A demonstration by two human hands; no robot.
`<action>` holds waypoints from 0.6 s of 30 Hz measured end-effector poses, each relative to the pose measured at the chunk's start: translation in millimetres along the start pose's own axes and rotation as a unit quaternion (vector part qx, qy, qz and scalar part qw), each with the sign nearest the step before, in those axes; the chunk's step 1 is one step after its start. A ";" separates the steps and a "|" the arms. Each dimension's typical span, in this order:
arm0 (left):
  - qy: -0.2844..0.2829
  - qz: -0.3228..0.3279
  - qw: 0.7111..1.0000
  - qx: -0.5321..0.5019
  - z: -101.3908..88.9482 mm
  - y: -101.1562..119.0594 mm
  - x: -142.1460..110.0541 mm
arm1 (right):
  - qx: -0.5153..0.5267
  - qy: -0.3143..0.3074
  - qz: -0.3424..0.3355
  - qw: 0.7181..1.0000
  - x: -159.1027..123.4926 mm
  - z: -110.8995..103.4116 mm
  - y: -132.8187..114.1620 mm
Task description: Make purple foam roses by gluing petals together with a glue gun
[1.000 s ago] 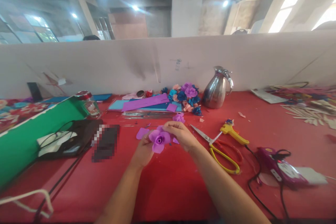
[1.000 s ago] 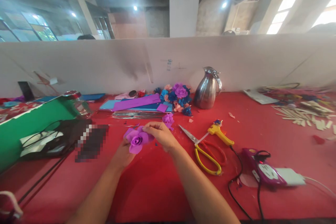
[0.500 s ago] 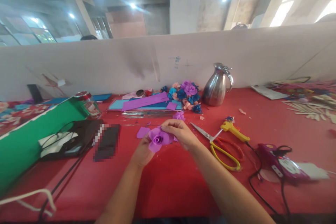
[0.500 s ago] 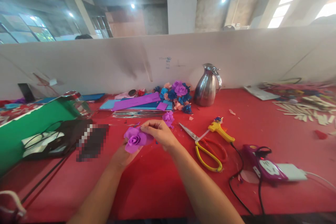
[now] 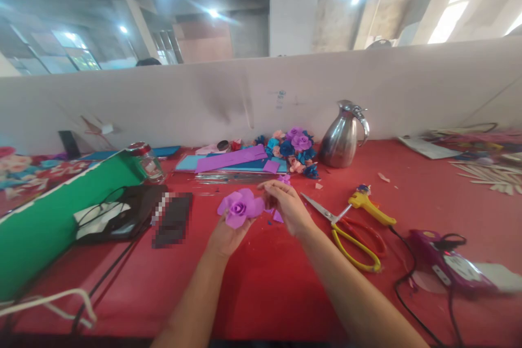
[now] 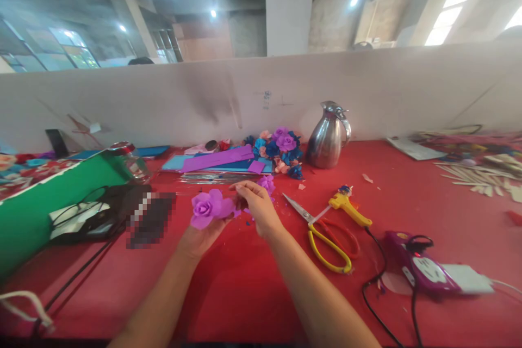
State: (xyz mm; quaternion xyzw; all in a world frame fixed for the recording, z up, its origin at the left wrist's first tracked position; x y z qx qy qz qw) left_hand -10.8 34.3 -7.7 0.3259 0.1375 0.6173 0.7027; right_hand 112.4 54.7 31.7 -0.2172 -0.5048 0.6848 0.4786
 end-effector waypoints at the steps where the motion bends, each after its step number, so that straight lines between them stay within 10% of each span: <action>1: 0.001 0.001 1.000 0.008 -2.6 0.4 1.0 | -0.006 0.017 0.011 1.000 0.3 -2.3 4.3; 7: 0.043 0.026 0.999 0.001 -28.6 0.9 6.0 | -0.080 0.038 0.072 0.993 -0.6 7.9 32.8; 18: 0.105 -0.003 0.994 -0.013 -38.6 -10.2 5.7 | -0.084 0.072 -0.013 0.994 -3.7 8.3 37.6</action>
Point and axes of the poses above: each hand's wrist, its own x-axis towards the middle knuckle, its own z-axis out of the palm, y = z × x, the point moved 8 cm from there along x, towards the middle knuckle, and after that the axes turned 14 degrees about -y, right-handed, at the moved point
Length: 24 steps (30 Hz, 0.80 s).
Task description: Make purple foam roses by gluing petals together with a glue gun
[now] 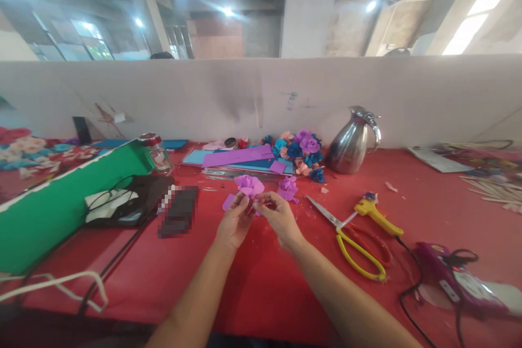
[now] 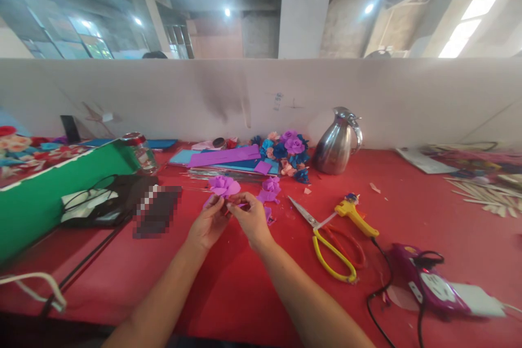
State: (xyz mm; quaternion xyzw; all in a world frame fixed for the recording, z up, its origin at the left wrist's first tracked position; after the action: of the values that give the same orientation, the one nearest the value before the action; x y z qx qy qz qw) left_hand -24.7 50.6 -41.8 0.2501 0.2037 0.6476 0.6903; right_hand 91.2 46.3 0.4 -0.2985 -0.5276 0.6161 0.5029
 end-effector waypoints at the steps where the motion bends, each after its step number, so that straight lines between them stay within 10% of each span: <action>1: 0.005 -0.001 1.000 -0.004 -1.2 -1.0 0.1 | 0.001 0.002 -0.004 1.000 0.0 -0.5 -0.5; 24: -0.044 0.077 0.987 0.130 16.8 6.9 -1.5 | -0.219 0.090 -0.079 0.968 -15.9 -4.0 -26.3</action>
State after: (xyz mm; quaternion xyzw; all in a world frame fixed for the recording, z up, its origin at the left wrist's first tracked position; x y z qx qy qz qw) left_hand -20.1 48.0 -24.4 0.3815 0.2355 0.6553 0.6080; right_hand 107.8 31.1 21.7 -0.4129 -0.6240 0.4149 0.5177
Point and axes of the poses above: each hand's wrist, its own x-axis towards the middle knuckle, its own z-axis out of the palm, y = z × x, the point moved 8 cm from there along x, towards the middle knuckle, and after that the axes turned 14 degrees about -y, right-handed, at the moved point
